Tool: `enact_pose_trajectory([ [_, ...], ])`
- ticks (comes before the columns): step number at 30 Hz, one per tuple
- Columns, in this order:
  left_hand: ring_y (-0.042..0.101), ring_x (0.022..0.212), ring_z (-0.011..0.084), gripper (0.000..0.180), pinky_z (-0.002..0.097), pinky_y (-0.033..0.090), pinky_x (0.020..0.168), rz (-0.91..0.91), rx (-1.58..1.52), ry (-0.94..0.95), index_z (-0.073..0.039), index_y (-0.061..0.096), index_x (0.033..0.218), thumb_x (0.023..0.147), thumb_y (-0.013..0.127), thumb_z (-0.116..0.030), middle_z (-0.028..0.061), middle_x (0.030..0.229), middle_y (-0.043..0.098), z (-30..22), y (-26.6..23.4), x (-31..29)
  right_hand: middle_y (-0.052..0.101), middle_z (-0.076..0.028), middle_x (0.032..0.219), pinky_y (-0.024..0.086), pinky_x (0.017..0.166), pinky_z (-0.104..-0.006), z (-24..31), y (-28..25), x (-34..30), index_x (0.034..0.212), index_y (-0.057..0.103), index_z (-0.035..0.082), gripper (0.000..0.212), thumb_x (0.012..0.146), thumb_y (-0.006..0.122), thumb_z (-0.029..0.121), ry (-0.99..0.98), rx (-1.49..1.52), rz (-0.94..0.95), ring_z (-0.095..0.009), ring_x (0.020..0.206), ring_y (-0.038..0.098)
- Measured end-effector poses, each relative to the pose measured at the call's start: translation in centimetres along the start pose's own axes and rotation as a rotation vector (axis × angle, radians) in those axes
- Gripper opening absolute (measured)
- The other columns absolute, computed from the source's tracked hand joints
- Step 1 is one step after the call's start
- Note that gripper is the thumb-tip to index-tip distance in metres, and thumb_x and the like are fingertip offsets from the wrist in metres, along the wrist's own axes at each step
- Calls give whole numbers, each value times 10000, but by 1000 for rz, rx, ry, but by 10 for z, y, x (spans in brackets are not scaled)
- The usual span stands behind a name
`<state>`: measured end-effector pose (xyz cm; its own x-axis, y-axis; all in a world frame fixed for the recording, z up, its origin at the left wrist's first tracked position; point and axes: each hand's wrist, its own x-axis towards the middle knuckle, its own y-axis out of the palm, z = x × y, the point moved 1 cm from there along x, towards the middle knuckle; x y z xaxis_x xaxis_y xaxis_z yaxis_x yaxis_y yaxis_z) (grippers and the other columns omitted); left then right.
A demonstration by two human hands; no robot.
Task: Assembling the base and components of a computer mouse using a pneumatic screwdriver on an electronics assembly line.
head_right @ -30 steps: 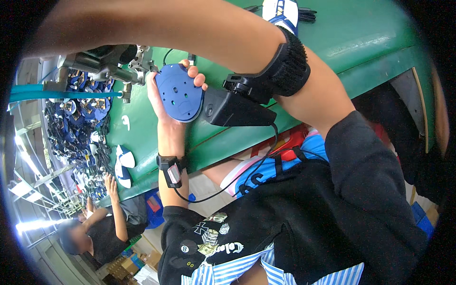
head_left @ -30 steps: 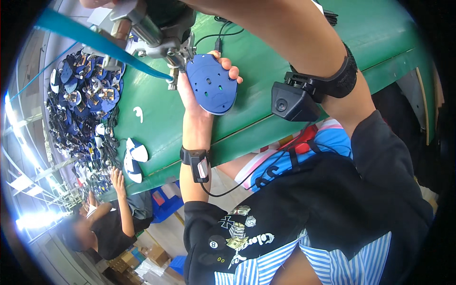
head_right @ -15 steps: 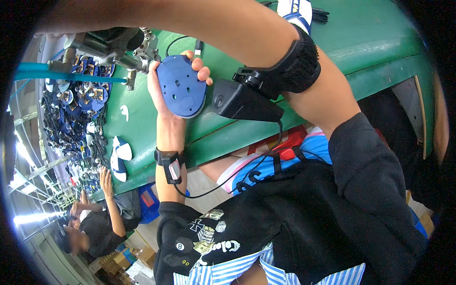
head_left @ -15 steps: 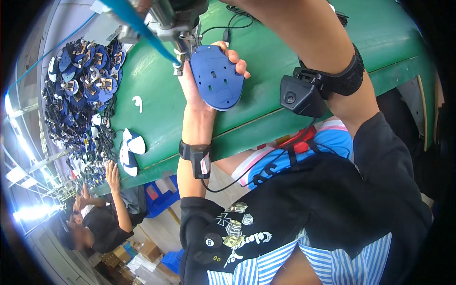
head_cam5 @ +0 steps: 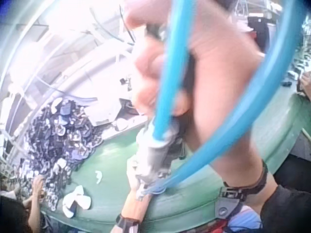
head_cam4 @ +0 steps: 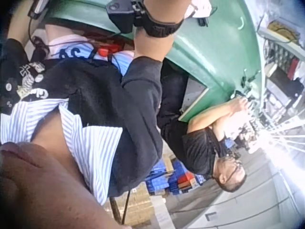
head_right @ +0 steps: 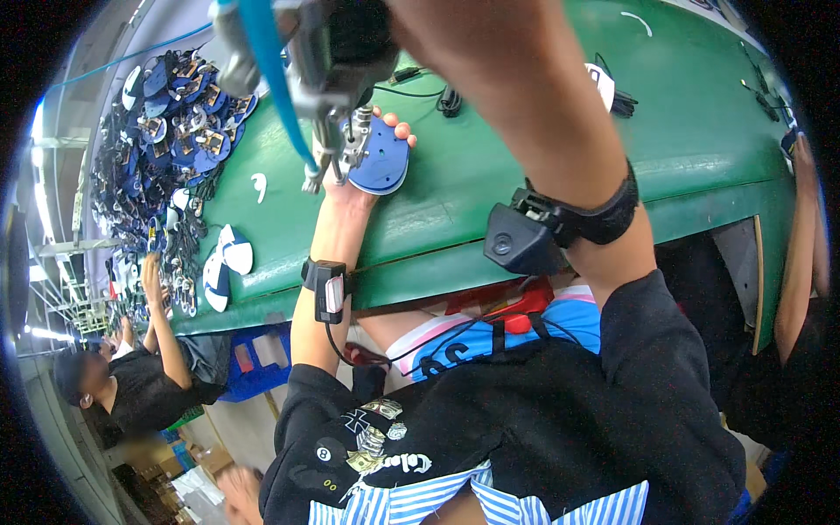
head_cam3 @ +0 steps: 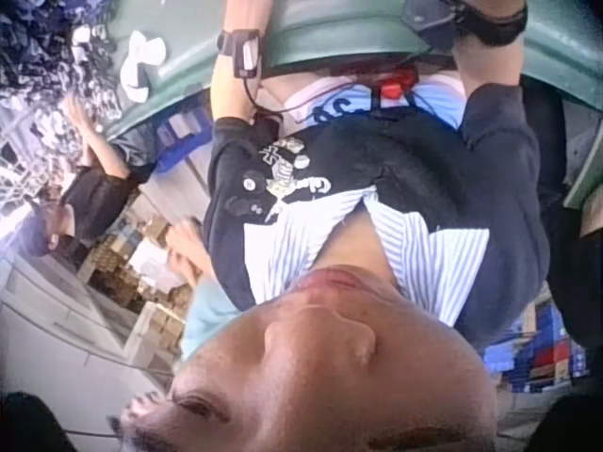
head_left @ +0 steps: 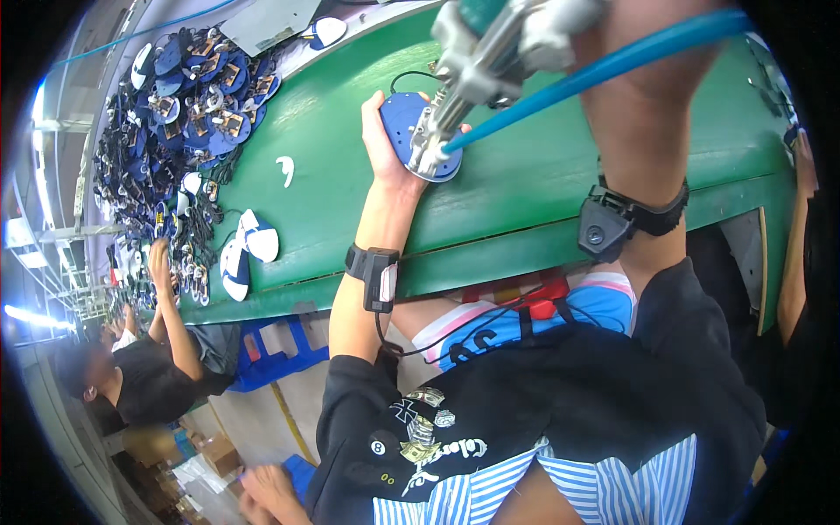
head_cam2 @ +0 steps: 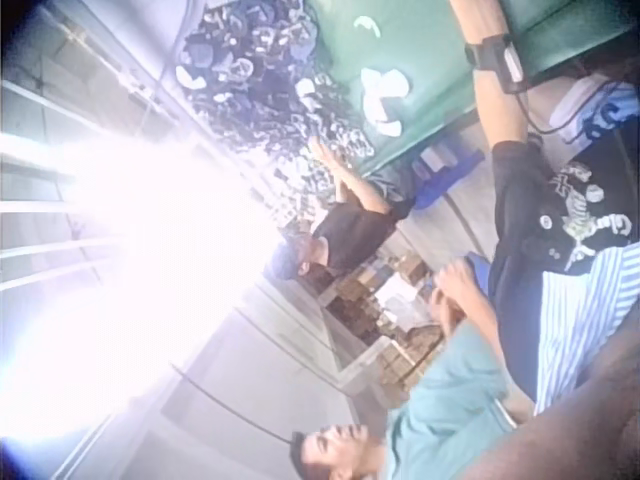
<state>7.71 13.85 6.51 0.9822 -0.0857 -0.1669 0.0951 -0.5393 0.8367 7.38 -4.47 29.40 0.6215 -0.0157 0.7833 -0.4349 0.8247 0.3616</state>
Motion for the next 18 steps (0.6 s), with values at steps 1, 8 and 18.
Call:
enact_pose_trajectory([
  [1, 652, 735, 346, 615, 538, 558, 778, 11, 11, 22, 8, 605, 1026, 948, 379, -559, 173, 837, 667, -3, -1, -4, 575, 6, 686, 428, 458, -223, -12, 2, -1, 929, 631, -17, 143, 974, 601, 116, 20, 52, 29, -52, 490, 489],
  [8, 638, 756, 343, 663, 512, 542, 762, 47, -58, 1, 36, 607, 1057, 958, 332, -559, 185, 897, 635, -8, 8, -9, 565, 1, 678, 405, 456, -208, -62, 3, 1, 918, 618, -21, 188, 995, 597, 149, 89, 220, 140, -49, 502, 496],
  [18, 570, 1004, 349, 558, 499, 486, 947, 327, -2, -30, -30, 573, 1150, 933, 542, -544, 167, 1071, 606, -10, -14, -3, 545, -6, 625, 378, 445, -213, -76, 6, 3, 864, 620, -1, 241, 1003, 593, 194, -44, 258, 259, -64, 500, 503],
])
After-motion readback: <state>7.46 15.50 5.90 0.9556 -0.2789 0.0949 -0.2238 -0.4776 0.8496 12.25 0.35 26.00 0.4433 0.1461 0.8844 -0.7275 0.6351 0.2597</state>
